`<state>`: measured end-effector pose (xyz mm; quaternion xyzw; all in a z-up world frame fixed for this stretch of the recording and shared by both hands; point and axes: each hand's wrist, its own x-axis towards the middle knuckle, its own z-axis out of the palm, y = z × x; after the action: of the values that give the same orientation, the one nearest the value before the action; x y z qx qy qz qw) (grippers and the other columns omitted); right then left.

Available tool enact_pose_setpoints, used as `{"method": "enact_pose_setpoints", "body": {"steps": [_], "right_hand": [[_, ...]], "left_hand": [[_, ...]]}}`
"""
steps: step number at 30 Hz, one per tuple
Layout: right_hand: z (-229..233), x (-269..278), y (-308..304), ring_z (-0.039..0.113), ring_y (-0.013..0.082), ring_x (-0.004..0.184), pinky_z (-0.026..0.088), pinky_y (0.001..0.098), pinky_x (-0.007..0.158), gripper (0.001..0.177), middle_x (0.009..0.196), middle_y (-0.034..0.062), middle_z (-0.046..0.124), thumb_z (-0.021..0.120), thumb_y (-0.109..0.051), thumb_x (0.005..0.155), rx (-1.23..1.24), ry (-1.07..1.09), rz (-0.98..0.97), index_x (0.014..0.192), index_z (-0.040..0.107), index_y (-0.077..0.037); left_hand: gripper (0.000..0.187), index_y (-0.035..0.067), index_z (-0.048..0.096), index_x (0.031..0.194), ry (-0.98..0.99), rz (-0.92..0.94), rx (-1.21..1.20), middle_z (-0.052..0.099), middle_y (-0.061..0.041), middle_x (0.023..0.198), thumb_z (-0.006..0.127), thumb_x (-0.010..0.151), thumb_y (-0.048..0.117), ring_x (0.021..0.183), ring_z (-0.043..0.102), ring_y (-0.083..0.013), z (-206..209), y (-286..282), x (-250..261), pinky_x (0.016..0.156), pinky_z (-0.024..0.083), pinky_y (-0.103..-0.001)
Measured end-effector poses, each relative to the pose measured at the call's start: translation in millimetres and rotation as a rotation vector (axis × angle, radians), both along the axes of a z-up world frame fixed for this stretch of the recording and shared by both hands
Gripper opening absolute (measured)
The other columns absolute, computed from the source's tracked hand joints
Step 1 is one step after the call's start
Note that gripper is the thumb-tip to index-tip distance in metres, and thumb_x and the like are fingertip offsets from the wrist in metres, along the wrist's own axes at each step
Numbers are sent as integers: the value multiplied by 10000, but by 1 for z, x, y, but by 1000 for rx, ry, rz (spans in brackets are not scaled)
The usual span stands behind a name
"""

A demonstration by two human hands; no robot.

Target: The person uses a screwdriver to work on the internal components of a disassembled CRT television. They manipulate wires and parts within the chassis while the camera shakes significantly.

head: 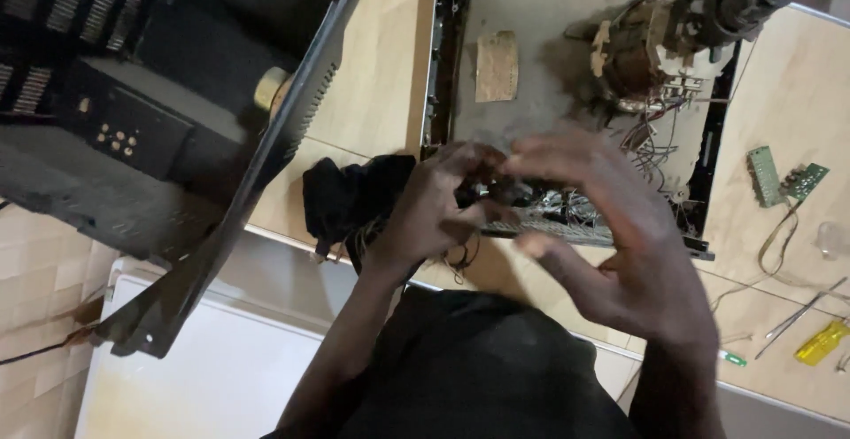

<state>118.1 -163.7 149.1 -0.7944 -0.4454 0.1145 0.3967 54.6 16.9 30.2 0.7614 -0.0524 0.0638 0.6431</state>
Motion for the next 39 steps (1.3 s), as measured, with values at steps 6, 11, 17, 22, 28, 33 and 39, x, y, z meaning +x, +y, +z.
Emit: {"method": "enact_pose_setpoints", "body": {"steps": [6, 11, 17, 22, 28, 33, 39], "right_hand": [[-11, -1, 9, 681, 269, 951, 646, 301, 719, 366, 1060, 190, 640, 831, -236, 844, 87, -54, -231, 1045, 683, 33], [3, 4, 2, 717, 336, 1206, 592, 452, 1031, 241, 1254, 177, 728, 698, -8, 921, 34, -17, -48, 1161, 684, 6], [-13, 1, 3, 589, 373, 1268, 510, 521, 1030, 564, 1349, 199, 608, 675, -420, 892, -47, -52, -79, 1280, 593, -19], [-9, -9, 9, 714, 273, 1028, 544, 368, 892, 431, 1088, 138, 731, 889, -225, 834, 23, -83, -350, 1116, 692, 35], [-4, -12, 3, 568, 366, 1389, 475, 574, 1160, 285, 1468, 185, 585, 599, -61, 965, 27, 70, -77, 1246, 645, -67], [-16, -23, 12, 596, 255, 991, 476, 337, 791, 393, 1100, 105, 572, 828, -313, 846, 23, 7, -154, 1166, 739, -102], [-10, -21, 13, 743, 188, 1070, 567, 300, 918, 337, 1161, 87, 758, 780, -175, 921, 11, 46, -225, 1201, 678, -19]], "left_hand": [[530, 21, 579, 1330, -71, -130, 69, 633, -159, 1283, 673, 967, 395, 1234, 623, -320, -9, -1, 9, 1050, 525, -431], [408, 63, 590, 1349, 79, -197, -61, 659, -155, 1319, 570, 957, -47, 1181, 660, -292, -5, 11, 3, 969, 559, -371], [658, -6, 576, 1227, -46, -62, 30, 630, -176, 1270, 708, 790, 468, 1218, 633, -321, -5, 2, 10, 1074, 539, -429], [394, 78, 583, 1243, 25, -148, -67, 568, -103, 1182, 763, 909, 184, 1181, 595, -261, -3, 5, 9, 992, 486, -351], [268, 25, 691, 1168, 59, -107, -31, 728, -127, 1215, 644, 909, -25, 1147, 701, -273, -18, 10, -2, 974, 544, -388], [330, 84, 596, 1112, 174, -137, -106, 612, -67, 1029, 731, 814, 122, 936, 608, -201, 0, 6, -4, 782, 429, -318], [645, 67, 552, 1299, 164, -89, -234, 661, -81, 1203, 825, 807, 383, 1131, 656, -183, -20, 3, -11, 985, 533, -308]]}}
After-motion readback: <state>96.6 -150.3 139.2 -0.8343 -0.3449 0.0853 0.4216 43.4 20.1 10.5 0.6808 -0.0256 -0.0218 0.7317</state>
